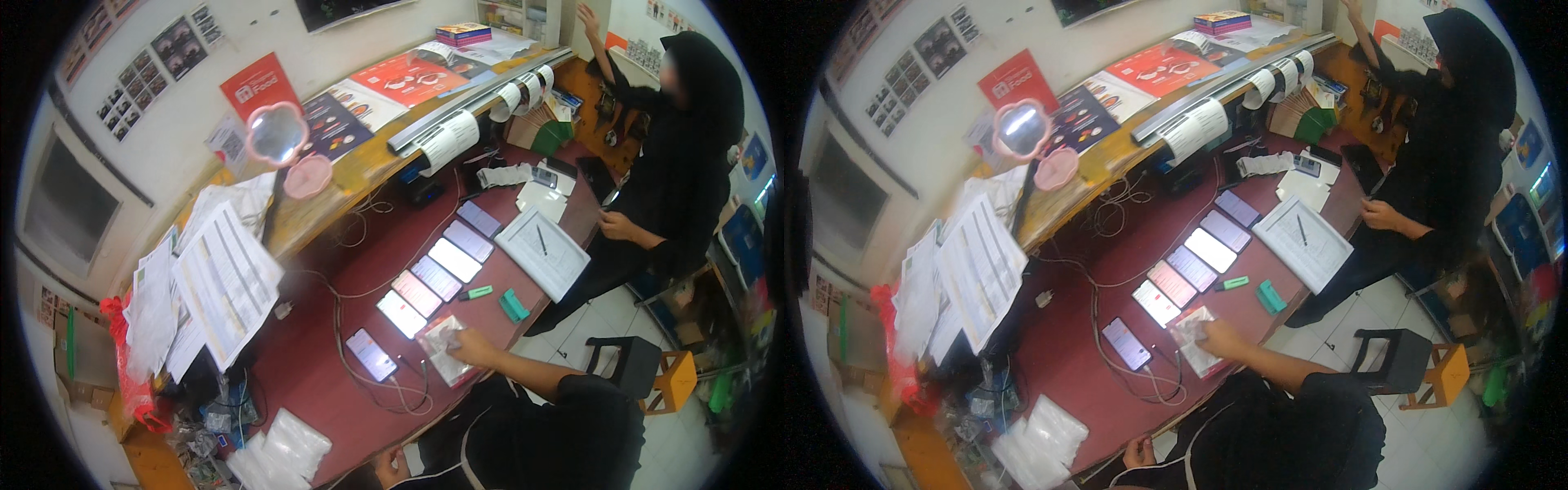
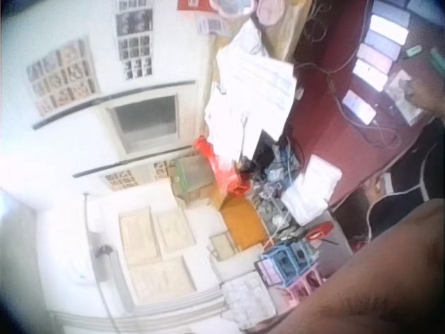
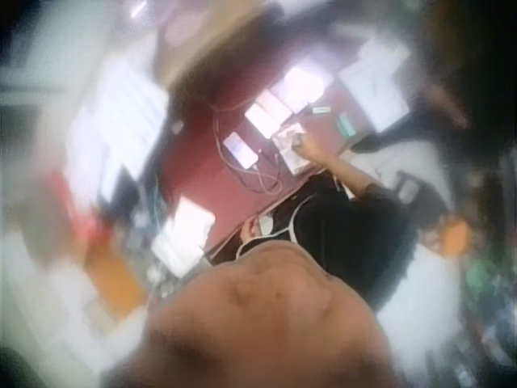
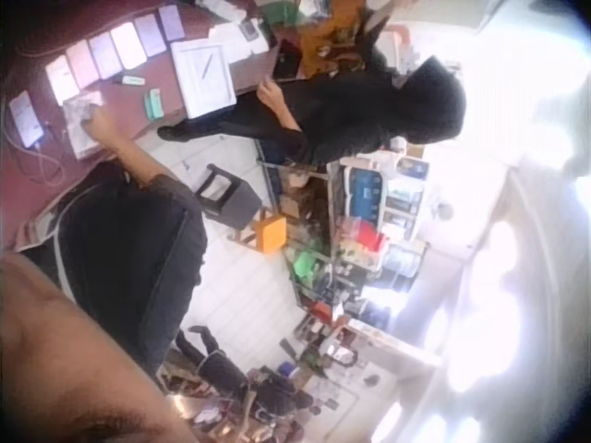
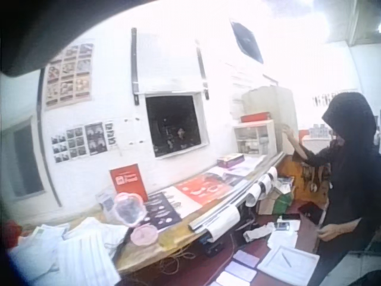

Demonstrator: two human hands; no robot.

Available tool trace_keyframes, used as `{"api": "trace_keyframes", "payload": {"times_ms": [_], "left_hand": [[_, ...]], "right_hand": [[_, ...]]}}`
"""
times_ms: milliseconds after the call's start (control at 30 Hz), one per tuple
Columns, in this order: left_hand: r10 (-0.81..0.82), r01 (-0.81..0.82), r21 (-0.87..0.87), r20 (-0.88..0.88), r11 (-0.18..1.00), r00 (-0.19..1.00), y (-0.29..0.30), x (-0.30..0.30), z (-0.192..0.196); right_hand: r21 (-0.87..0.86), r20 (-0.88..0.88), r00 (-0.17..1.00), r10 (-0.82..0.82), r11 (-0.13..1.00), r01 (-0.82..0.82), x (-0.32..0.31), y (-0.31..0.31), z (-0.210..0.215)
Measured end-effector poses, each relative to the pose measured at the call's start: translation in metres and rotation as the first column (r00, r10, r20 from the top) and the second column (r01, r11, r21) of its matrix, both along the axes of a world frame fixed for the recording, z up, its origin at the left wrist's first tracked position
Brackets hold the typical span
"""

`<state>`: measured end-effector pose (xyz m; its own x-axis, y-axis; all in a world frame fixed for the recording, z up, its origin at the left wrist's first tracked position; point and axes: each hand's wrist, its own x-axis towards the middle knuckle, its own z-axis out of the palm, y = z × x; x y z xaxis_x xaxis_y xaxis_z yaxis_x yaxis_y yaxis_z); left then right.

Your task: The person packages food items into plastic bags and boxes, using a stapler to seal the packages. They handle various food items, including bread and snacks, and place them into different containers. The person also writes on a piece of paper and interacts with another person in the background.

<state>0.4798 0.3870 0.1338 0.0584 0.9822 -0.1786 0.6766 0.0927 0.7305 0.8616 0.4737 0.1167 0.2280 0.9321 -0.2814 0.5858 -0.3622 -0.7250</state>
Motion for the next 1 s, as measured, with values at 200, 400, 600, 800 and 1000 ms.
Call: {"api": "trace_keyframes", "payload": {"times_ms": [200,400,600,800,1000], "left_hand": [[-0.134,0.135,-0.031,0.04,0.99,0.99,0.014,0.082,0.032],[-0.173,0.193,0.142,-0.141,0.971,0.975,-0.016,0.05,-0.017],[-0.236,0.232,-0.056,-0.087,0.971,0.968,-0.015,0.067,0.027],[-0.199,0.191,-0.092,-0.089,0.977,0.976,-0.01,0.096,0.056],[-0.182,0.173,-0.102,-0.094,0.98,0.979,-0.011,0.111,0.059]], "right_hand": [[-0.028,0.118,0.898,0.424,0.905,-0.424,0.032,0.01,0.012],[0.598,0.164,0.969,-0.184,0.8,0.05,0.187,0.106,0.097],[0.941,0.318,0.515,-0.796,0.333,-0.068,0.374,0.191,0.21],[0.912,0.4,0.495,-0.772,0.387,-0.134,0.385,0.204,0.188],[0.927,0.374,0.536,-0.757,0.327,-0.185,0.391,0.209,0.184]]}}
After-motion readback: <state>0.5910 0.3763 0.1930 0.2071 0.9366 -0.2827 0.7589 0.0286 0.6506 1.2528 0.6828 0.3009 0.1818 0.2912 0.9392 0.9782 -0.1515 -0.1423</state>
